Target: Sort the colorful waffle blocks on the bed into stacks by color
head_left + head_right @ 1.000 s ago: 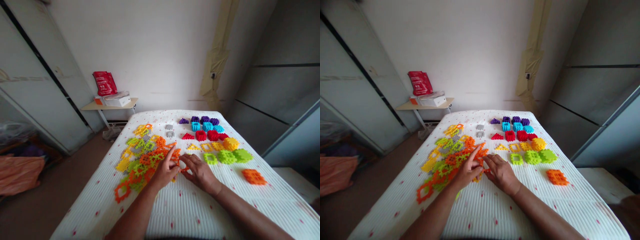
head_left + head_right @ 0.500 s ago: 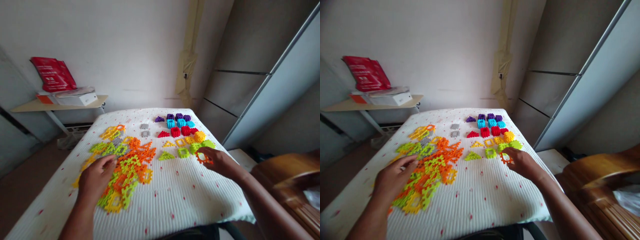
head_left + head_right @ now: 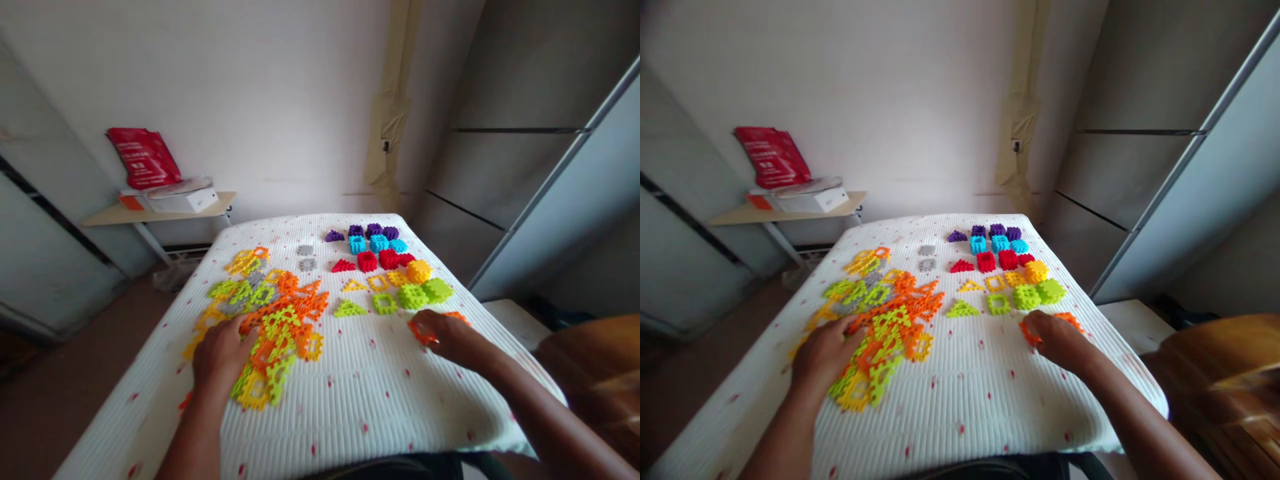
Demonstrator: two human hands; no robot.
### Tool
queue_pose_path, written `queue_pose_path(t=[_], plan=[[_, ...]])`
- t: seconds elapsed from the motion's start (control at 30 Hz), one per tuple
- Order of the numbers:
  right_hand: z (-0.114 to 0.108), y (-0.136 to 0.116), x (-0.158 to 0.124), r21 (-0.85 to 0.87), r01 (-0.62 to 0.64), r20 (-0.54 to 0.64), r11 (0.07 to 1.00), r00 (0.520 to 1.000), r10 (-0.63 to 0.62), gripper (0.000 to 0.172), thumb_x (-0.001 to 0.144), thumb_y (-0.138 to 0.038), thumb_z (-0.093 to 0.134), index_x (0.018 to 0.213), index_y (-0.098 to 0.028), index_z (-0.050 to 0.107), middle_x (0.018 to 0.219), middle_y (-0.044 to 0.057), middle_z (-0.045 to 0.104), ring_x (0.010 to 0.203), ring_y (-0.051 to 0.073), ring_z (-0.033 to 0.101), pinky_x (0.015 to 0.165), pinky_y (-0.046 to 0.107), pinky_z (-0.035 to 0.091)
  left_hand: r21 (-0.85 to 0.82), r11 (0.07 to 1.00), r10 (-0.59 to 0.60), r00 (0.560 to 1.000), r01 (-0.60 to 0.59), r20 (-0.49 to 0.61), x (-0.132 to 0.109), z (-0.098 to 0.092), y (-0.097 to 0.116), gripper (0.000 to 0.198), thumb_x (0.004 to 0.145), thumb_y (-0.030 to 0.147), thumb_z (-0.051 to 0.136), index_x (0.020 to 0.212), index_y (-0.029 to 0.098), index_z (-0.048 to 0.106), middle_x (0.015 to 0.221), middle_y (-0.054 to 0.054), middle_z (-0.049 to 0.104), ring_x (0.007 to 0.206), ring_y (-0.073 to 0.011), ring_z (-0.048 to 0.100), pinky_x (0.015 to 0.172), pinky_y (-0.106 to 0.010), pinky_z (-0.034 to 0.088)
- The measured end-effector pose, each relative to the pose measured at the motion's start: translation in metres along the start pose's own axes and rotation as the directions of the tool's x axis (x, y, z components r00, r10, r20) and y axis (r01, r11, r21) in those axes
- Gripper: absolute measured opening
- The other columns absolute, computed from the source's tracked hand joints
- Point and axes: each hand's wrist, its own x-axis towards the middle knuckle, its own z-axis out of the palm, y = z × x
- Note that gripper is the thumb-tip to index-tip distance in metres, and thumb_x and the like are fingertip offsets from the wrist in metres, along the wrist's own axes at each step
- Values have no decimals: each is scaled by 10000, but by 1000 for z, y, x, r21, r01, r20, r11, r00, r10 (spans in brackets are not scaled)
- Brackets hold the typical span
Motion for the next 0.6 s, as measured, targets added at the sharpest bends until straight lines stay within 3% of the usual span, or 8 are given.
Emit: queue_pose_path(t=[0.13,0.23,0.37,0.47,0.6], plan=[[1,3,0,65,14,70,998,997,-18,442,639,-18,486,1001,-222,637,975,66,682,832,201,664,766,333,546,-71,997,-35,999,33,-30,0,2,-1,422,786,405,469,1132,211,614,1058,-94,679,935,-238,619,773,-307,445],[-2,-4,2,59,48,-28,997,998,-47,470,662,-48,475,1070,-235,611,1072,70,661,867,207,664,790,358,545,-149,988,-55,996,46,-63,2,5,-4,403,771,374,486,1110,206,627,1064,-92,679,944,-230,625,795,-300,450],[-3,-36,20,76,177,-138,981,977,-165,337,807,-139,459,1105,-226,590,1064,75,659,859,199,663,766,342,546,-308,949,-105,987,65,-118,4,11,-7,386,739,305,515,1094,210,634,992,-69,692,878,-208,639,762,-286,464],[6,-67,41,95,319,-158,943,940,-302,247,845,-152,448,1018,-212,615,974,69,675,796,180,661,699,307,545,-506,859,-174,975,81,-139,6,17,-10,424,707,261,525,1113,190,626,877,-48,691,766,-180,639,712,-270,474],[28,-99,67,114,461,-153,880,883,-443,204,864,-127,426,897,-190,618,826,50,661,721,150,637,635,261,514,-741,671,-241,954,30,-180,5,23,-15,461,669,301,570,1104,160,631,779,-24,669,677,-161,618,643,-259,485]])
